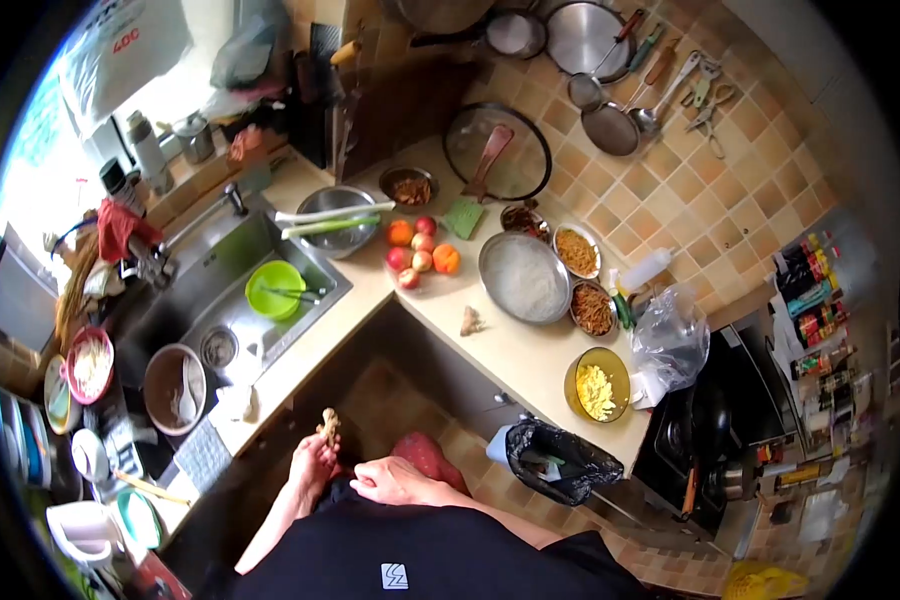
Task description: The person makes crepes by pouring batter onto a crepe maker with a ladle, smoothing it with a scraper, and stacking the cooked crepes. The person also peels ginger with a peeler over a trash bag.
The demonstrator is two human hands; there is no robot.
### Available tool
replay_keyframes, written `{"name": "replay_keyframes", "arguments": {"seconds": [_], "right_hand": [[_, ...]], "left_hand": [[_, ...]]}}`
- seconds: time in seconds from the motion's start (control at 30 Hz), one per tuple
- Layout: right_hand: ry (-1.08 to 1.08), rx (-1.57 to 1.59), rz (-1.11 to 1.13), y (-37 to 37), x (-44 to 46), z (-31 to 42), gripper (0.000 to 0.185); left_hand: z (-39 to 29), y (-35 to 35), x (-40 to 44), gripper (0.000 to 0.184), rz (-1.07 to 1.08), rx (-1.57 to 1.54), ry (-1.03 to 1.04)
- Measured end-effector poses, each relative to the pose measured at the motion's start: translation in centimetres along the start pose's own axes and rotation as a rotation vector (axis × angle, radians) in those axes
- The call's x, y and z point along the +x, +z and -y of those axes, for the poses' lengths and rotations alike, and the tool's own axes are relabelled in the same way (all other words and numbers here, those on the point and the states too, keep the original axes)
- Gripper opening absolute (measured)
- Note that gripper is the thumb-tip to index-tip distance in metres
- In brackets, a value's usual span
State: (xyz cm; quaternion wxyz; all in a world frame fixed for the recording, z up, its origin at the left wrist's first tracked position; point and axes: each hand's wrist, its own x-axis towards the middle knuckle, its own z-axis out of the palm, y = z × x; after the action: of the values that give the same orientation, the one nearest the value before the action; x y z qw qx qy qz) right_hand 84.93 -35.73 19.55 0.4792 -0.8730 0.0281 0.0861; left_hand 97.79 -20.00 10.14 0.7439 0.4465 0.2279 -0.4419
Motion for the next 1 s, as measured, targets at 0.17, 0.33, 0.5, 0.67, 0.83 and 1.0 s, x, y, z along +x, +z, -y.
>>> {"name": "replay_keyframes", "arguments": {"seconds": [0.17,0.33,0.5,0.67,0.83,1.0], "right_hand": [[-0.023,-0.002,-0.039,-0.7,2.5,-0.8,0.035],[-0.102,-0.133,-0.244,-8.0,4.6,-1.9,0.034],[-0.071,-0.355,-0.771,-25.0,5.2,-4.7,0.024],[0.026,-0.593,-1.299,-47.1,1.8,-4.4,0.013],[0.064,-0.883,-1.66,-66.1,-1.1,-4.9,0.016],[0.071,-0.844,-1.671,-74.7,1.3,-4.9,0.019]], "left_hand": [[-1.0,-2.2,1.7,0.012,0.079,-0.015,-0.123],[-2.5,-1.4,3.5,0.014,0.262,0.111,-0.104],[-3.9,2.2,5.4,0.016,0.304,0.136,-0.033],[-4.4,6.0,8.4,0.023,0.372,0.208,0.035],[-5.1,7.9,10.7,0.029,0.438,0.251,0.043],[-5.1,9.9,10.9,0.029,0.368,0.167,0.088]]}}
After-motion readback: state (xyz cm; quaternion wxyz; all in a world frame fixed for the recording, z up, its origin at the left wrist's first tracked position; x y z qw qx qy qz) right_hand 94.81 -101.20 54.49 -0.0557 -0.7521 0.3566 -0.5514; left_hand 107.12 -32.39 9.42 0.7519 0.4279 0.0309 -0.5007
